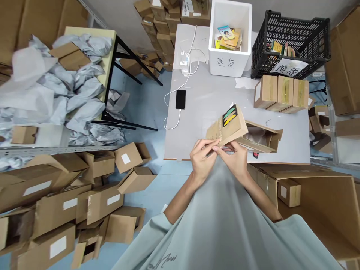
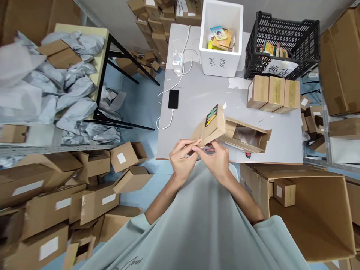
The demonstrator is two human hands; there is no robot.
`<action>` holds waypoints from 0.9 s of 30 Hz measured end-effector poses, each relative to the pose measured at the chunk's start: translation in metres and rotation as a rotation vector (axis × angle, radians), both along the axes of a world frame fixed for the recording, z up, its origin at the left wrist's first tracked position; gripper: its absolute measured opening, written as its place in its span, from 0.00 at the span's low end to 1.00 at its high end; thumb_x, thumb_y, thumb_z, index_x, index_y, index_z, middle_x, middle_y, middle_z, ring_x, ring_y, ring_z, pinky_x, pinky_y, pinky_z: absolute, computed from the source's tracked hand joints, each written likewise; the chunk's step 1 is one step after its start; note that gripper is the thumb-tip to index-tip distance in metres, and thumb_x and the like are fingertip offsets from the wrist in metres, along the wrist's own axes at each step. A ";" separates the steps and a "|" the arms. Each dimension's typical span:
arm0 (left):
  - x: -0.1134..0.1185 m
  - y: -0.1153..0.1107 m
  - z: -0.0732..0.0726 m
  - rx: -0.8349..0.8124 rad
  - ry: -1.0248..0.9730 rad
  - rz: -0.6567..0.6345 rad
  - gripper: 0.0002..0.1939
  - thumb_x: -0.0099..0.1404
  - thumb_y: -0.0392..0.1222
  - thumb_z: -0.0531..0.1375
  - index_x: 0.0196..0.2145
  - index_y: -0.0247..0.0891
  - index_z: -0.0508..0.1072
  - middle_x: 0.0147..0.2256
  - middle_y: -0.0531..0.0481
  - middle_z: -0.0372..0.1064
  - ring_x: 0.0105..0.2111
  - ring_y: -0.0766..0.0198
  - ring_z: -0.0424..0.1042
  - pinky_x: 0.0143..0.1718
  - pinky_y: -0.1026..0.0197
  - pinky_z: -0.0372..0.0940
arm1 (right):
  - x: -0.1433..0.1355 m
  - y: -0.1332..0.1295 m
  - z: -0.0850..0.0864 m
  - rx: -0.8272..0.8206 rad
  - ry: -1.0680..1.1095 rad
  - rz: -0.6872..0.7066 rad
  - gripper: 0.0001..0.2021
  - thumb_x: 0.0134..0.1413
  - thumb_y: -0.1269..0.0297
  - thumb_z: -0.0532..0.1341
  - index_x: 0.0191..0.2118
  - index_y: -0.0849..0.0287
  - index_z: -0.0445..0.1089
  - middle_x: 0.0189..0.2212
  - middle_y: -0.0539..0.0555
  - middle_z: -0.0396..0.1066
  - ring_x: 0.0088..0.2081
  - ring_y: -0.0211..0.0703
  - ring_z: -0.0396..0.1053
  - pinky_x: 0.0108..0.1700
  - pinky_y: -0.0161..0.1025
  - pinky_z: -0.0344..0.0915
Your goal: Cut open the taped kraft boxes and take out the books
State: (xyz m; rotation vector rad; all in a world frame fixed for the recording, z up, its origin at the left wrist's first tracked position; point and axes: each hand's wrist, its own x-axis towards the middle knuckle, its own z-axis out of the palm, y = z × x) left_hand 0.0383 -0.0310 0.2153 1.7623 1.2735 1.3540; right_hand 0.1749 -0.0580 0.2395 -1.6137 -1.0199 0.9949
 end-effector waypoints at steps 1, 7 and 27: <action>0.002 -0.003 0.001 0.042 0.030 0.007 0.10 0.77 0.41 0.70 0.53 0.49 0.89 0.42 0.49 0.84 0.42 0.61 0.81 0.44 0.58 0.77 | -0.001 0.000 0.000 -0.001 0.019 -0.001 0.21 0.58 0.41 0.77 0.45 0.53 0.84 0.42 0.56 0.89 0.42 0.54 0.88 0.45 0.48 0.87; -0.009 0.007 0.012 -0.145 0.095 -0.178 0.12 0.75 0.52 0.72 0.52 0.49 0.89 0.50 0.45 0.86 0.52 0.51 0.83 0.57 0.45 0.78 | 0.027 0.001 -0.009 -0.017 0.140 0.009 0.23 0.65 0.37 0.67 0.37 0.54 0.80 0.34 0.54 0.86 0.38 0.51 0.84 0.41 0.43 0.81; -0.007 0.013 -0.004 -0.439 -0.098 0.078 0.18 0.70 0.60 0.73 0.43 0.43 0.90 0.41 0.45 0.86 0.39 0.57 0.79 0.41 0.55 0.74 | 0.028 -0.009 -0.020 -0.059 0.044 0.028 0.28 0.65 0.41 0.71 0.64 0.51 0.81 0.64 0.62 0.81 0.58 0.58 0.85 0.50 0.49 0.86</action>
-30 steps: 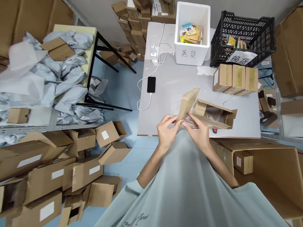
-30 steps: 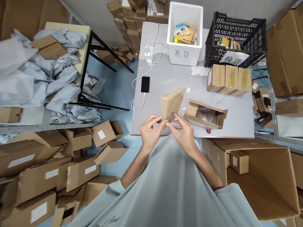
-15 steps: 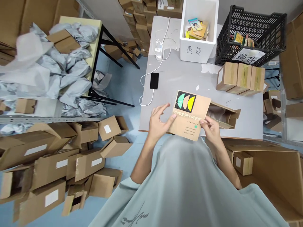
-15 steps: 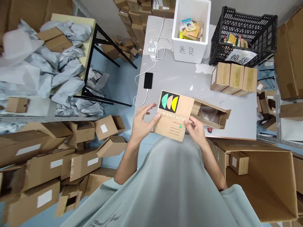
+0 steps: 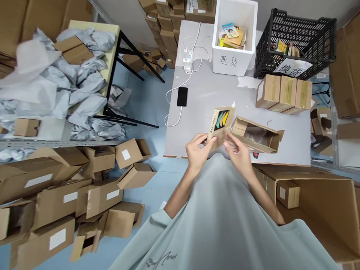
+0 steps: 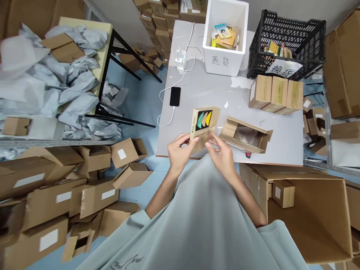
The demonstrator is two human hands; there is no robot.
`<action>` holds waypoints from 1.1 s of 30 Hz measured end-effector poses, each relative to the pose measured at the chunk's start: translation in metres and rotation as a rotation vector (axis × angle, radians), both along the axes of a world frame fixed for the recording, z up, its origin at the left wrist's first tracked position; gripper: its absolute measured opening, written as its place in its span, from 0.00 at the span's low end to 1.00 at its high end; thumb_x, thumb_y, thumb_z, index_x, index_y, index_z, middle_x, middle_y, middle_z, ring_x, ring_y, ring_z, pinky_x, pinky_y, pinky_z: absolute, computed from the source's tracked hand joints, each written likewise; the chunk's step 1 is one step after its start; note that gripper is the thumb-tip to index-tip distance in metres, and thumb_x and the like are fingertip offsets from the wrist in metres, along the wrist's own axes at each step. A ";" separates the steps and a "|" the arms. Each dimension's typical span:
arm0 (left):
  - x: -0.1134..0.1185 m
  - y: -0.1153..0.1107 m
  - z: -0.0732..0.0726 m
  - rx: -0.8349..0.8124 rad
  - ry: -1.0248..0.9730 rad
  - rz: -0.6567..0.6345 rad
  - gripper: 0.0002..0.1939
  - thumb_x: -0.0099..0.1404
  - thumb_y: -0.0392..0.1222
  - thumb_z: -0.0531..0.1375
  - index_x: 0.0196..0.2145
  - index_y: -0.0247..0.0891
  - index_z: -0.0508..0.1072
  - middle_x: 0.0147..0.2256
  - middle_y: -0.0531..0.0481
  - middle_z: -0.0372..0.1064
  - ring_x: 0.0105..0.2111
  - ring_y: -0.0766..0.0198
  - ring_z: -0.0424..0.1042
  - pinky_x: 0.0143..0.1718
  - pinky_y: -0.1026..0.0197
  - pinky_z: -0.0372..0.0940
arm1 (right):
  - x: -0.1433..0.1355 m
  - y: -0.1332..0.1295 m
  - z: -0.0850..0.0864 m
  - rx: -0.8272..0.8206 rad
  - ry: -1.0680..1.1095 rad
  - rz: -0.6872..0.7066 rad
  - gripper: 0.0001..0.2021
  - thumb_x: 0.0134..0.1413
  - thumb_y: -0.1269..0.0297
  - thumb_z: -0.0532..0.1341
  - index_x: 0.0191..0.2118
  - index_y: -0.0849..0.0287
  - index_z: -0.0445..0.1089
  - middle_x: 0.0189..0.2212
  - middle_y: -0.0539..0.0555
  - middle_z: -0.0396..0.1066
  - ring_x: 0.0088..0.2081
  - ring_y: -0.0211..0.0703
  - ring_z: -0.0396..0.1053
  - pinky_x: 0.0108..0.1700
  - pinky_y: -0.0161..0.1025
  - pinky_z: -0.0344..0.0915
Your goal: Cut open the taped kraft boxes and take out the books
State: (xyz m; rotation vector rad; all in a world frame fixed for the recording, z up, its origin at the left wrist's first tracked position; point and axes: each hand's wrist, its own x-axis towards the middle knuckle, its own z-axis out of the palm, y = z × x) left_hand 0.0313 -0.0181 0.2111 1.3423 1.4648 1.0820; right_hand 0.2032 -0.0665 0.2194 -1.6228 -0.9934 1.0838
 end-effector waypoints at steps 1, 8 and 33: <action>0.005 -0.004 0.000 0.042 0.023 -0.013 0.17 0.71 0.58 0.72 0.45 0.44 0.90 0.43 0.45 0.86 0.41 0.55 0.80 0.43 0.54 0.76 | -0.009 -0.001 0.003 -0.004 0.044 0.037 0.30 0.63 0.41 0.73 0.64 0.51 0.80 0.64 0.61 0.82 0.58 0.58 0.85 0.50 0.49 0.86; 0.020 -0.023 0.002 0.260 0.097 -0.126 0.13 0.75 0.52 0.70 0.52 0.47 0.89 0.51 0.43 0.87 0.49 0.52 0.85 0.53 0.47 0.80 | -0.020 0.007 0.008 0.051 0.087 -0.053 0.22 0.65 0.39 0.71 0.47 0.53 0.83 0.43 0.57 0.88 0.48 0.55 0.86 0.52 0.47 0.84; 0.004 0.005 0.005 0.084 0.040 0.038 0.15 0.71 0.59 0.73 0.44 0.46 0.90 0.41 0.46 0.85 0.41 0.54 0.78 0.43 0.53 0.73 | -0.005 0.004 -0.004 0.006 0.217 0.078 0.33 0.63 0.36 0.72 0.64 0.50 0.79 0.69 0.63 0.78 0.59 0.58 0.84 0.48 0.47 0.85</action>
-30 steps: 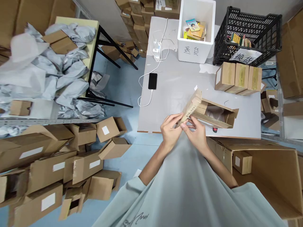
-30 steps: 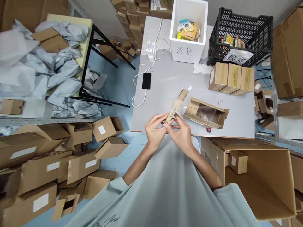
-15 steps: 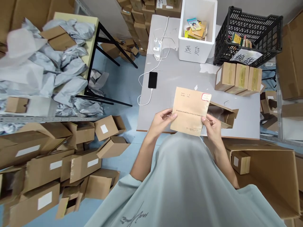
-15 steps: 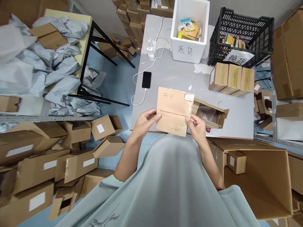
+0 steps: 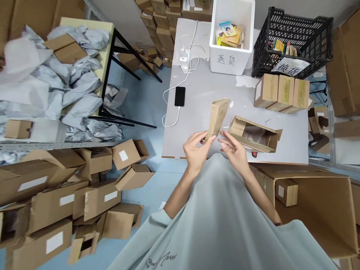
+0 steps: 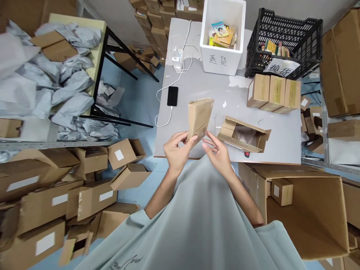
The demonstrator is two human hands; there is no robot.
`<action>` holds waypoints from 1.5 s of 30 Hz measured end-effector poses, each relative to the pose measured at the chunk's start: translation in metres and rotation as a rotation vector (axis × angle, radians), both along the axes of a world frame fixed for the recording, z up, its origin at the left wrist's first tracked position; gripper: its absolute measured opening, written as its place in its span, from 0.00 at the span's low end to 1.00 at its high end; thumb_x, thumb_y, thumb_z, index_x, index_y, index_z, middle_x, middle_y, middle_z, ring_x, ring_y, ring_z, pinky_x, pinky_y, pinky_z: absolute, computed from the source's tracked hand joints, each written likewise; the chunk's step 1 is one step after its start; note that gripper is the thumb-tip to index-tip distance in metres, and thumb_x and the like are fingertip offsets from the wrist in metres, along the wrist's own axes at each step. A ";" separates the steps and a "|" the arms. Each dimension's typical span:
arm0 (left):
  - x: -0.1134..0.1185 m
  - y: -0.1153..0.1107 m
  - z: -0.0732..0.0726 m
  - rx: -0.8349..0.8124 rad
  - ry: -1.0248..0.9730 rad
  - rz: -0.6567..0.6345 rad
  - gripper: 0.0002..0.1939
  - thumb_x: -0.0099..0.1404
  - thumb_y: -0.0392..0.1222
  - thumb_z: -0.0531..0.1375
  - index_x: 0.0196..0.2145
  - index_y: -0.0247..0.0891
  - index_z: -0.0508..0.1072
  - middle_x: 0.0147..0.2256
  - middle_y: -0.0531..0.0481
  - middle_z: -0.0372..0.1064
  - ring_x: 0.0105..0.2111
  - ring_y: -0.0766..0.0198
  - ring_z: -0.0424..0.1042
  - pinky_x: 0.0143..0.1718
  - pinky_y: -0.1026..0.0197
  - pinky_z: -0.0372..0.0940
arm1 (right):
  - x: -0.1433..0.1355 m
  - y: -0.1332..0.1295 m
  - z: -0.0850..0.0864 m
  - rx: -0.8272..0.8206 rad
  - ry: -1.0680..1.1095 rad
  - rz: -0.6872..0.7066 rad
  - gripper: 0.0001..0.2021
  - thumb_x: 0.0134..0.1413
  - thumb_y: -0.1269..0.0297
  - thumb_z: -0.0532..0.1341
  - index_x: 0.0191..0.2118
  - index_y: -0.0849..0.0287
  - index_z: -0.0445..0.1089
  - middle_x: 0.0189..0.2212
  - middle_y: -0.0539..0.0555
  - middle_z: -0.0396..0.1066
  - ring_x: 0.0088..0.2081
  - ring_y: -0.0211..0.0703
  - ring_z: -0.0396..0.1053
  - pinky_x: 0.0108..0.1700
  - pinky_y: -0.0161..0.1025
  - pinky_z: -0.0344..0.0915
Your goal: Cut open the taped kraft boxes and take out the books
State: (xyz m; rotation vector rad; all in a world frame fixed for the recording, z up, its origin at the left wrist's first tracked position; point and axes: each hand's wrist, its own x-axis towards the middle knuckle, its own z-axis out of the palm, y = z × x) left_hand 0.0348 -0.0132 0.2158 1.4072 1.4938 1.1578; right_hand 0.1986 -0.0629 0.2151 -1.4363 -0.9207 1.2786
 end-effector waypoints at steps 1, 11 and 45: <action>0.005 -0.005 0.000 0.050 0.043 -0.030 0.14 0.73 0.57 0.72 0.45 0.47 0.90 0.43 0.46 0.86 0.42 0.53 0.79 0.44 0.51 0.74 | -0.009 -0.001 0.002 0.004 0.007 -0.014 0.33 0.62 0.35 0.72 0.63 0.51 0.80 0.67 0.63 0.79 0.58 0.58 0.84 0.49 0.47 0.85; -0.011 0.005 0.021 0.013 0.039 -0.290 0.20 0.74 0.55 0.72 0.58 0.47 0.87 0.55 0.43 0.86 0.49 0.51 0.83 0.51 0.48 0.78 | 0.014 0.004 0.002 -0.065 0.069 -0.061 0.32 0.60 0.26 0.70 0.46 0.54 0.83 0.43 0.57 0.88 0.44 0.56 0.86 0.47 0.50 0.84; -0.031 0.037 0.001 -0.114 -0.173 -0.424 0.29 0.66 0.60 0.78 0.56 0.42 0.81 0.34 0.52 0.83 0.32 0.64 0.76 0.39 0.60 0.71 | 0.083 -0.009 0.001 0.199 -0.311 -0.093 0.24 0.70 0.49 0.72 0.67 0.47 0.80 0.48 0.55 0.88 0.45 0.49 0.85 0.49 0.47 0.84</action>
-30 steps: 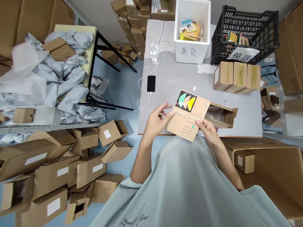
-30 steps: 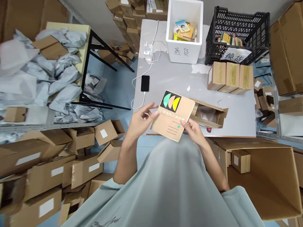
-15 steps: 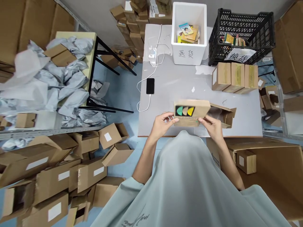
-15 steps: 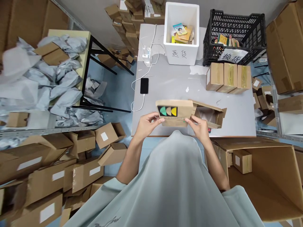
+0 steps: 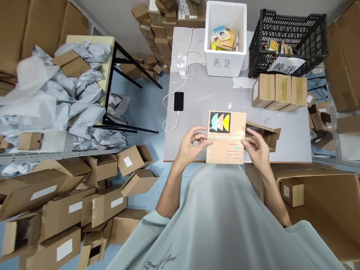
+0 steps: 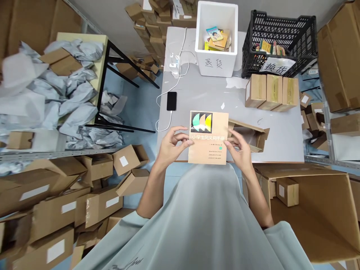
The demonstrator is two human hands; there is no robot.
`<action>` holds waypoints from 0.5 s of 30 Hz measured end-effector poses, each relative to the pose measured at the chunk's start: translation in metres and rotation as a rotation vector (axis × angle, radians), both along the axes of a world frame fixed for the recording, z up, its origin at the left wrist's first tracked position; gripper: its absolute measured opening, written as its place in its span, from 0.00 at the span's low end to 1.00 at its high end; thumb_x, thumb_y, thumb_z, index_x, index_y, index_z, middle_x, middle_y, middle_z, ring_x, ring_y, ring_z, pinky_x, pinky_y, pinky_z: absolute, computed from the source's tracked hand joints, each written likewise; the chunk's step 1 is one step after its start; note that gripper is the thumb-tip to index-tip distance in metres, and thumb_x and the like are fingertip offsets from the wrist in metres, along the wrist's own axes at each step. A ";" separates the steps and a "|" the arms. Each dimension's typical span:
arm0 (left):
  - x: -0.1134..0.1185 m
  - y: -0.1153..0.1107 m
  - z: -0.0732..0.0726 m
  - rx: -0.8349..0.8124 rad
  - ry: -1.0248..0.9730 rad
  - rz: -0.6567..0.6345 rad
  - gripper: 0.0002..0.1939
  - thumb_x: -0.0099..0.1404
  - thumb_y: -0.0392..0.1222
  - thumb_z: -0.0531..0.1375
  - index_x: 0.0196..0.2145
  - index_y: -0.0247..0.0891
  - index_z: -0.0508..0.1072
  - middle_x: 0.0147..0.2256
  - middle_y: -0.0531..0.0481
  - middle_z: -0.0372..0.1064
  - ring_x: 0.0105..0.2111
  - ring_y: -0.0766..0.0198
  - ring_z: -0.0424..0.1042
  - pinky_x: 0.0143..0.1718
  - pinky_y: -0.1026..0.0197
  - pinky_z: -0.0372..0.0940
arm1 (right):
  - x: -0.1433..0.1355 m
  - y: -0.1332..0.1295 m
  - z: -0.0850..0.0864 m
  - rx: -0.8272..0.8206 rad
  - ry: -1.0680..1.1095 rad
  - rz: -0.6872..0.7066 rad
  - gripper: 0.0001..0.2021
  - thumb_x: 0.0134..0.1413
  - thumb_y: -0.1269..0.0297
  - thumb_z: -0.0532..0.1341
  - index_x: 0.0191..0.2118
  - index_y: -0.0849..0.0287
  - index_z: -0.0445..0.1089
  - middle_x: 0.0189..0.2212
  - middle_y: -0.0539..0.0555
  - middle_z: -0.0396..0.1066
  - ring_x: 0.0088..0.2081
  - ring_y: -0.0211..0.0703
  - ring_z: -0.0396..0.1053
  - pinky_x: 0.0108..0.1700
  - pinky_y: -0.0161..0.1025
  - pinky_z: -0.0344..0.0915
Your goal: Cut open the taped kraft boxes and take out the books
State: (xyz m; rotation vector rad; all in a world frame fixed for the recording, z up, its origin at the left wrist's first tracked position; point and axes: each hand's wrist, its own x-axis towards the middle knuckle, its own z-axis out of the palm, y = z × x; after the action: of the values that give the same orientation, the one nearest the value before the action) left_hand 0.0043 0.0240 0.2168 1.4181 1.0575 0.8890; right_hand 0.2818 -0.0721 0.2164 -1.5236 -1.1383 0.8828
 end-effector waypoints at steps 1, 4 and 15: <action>0.000 0.000 0.000 -0.017 -0.006 -0.017 0.27 0.69 0.62 0.75 0.55 0.42 0.82 0.36 0.50 0.83 0.33 0.63 0.76 0.39 0.60 0.72 | 0.001 0.000 0.001 -0.013 0.009 0.014 0.20 0.71 0.48 0.70 0.63 0.47 0.82 0.50 0.56 0.88 0.46 0.49 0.85 0.48 0.47 0.84; -0.003 -0.001 0.000 -0.055 -0.023 -0.050 0.25 0.77 0.64 0.66 0.54 0.40 0.85 0.39 0.46 0.83 0.33 0.64 0.75 0.39 0.59 0.73 | 0.004 -0.002 0.002 -0.028 0.027 0.042 0.16 0.75 0.48 0.66 0.54 0.47 0.87 0.50 0.55 0.88 0.45 0.49 0.85 0.46 0.47 0.84; 0.012 -0.001 -0.006 -0.252 -0.003 -0.147 0.29 0.71 0.69 0.70 0.47 0.36 0.85 0.28 0.47 0.81 0.27 0.62 0.73 0.33 0.59 0.70 | 0.006 0.003 0.006 -0.235 0.221 -0.055 0.26 0.57 0.33 0.76 0.38 0.55 0.82 0.21 0.50 0.78 0.23 0.42 0.72 0.29 0.40 0.73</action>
State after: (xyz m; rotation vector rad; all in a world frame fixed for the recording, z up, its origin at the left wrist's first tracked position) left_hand 0.0165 0.0229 0.2109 1.2647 1.0106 0.6280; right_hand 0.2876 -0.0687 0.2225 -1.5914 -0.8516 1.1480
